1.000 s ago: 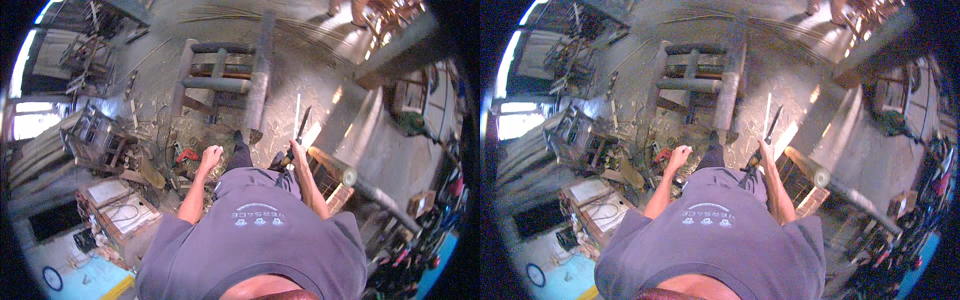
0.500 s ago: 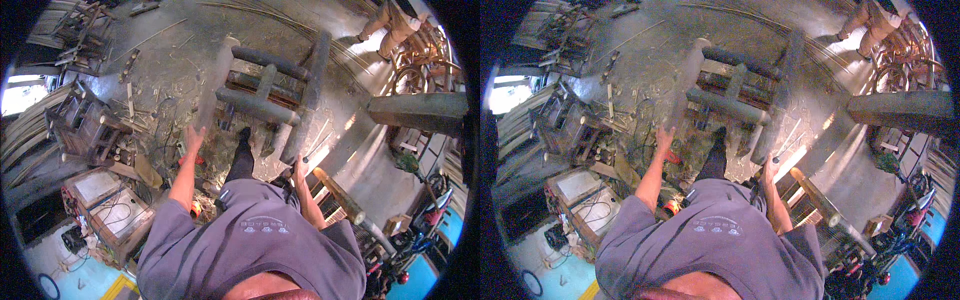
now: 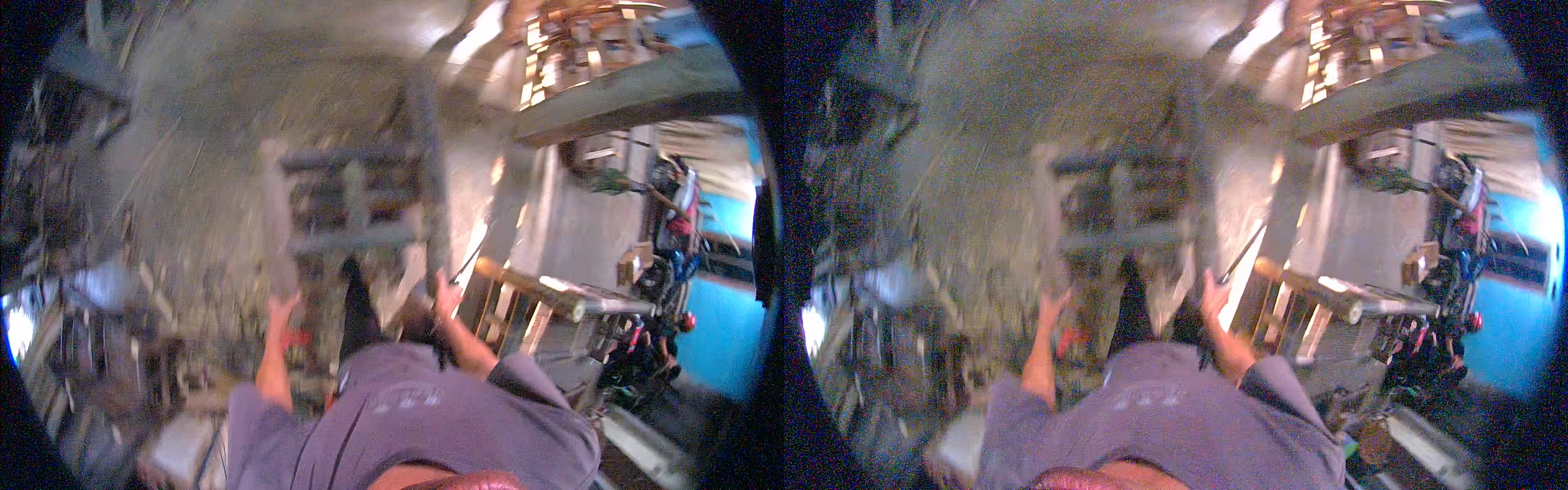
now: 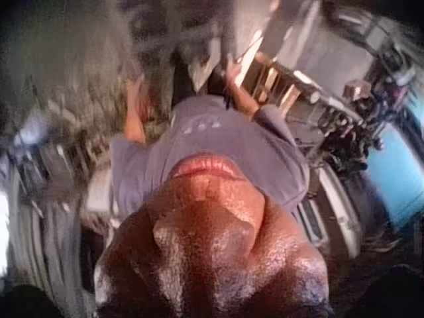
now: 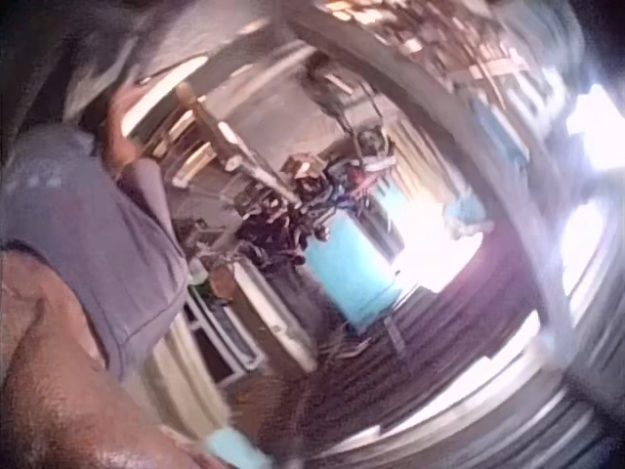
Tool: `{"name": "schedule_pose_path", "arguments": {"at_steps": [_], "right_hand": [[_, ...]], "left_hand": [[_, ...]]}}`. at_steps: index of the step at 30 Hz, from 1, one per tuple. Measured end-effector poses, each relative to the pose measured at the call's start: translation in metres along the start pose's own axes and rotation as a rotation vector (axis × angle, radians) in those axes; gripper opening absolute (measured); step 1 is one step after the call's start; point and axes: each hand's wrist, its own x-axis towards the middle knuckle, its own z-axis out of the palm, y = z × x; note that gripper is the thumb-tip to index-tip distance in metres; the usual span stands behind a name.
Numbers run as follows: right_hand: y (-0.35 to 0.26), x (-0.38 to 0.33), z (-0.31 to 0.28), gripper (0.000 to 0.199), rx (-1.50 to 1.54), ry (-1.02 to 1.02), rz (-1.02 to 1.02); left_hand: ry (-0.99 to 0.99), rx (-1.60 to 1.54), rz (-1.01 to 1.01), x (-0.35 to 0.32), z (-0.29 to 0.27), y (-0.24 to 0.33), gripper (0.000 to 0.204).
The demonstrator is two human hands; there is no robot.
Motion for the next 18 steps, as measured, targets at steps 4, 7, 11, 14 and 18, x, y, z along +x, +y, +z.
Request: {"name": "schedule_pose_path", "arguments": {"at_steps": [4, 7, 11, 14, 18], "right_hand": [[0.009, 0.017, 0.007, 0.075, 0.034, 0.219, -0.069], [0.01, 0.042, -0.017, 0.08, 0.044, 0.259, -0.056], [0.006, 0.084, -0.062, 0.083, -0.042, 0.15, -0.022], [0.008, 0.104, -0.081, 0.09, -0.056, 0.011, -0.052], [0.014, 0.119, -0.086, 0.089, -0.141, -0.009, 0.01]], "left_hand": [[-0.084, -0.203, -0.092, -0.013, 0.006, 0.03, 0.097], [-0.021, -0.132, -0.05, -0.044, 0.015, 0.067, 0.098], [-0.083, -0.384, -0.332, -0.065, 0.039, 0.092, 0.08], [-0.188, -0.704, -0.473, -0.067, 0.052, 0.093, 0.07], [-0.212, -0.652, -0.269, -0.079, 0.061, 0.111, 0.068]]}}
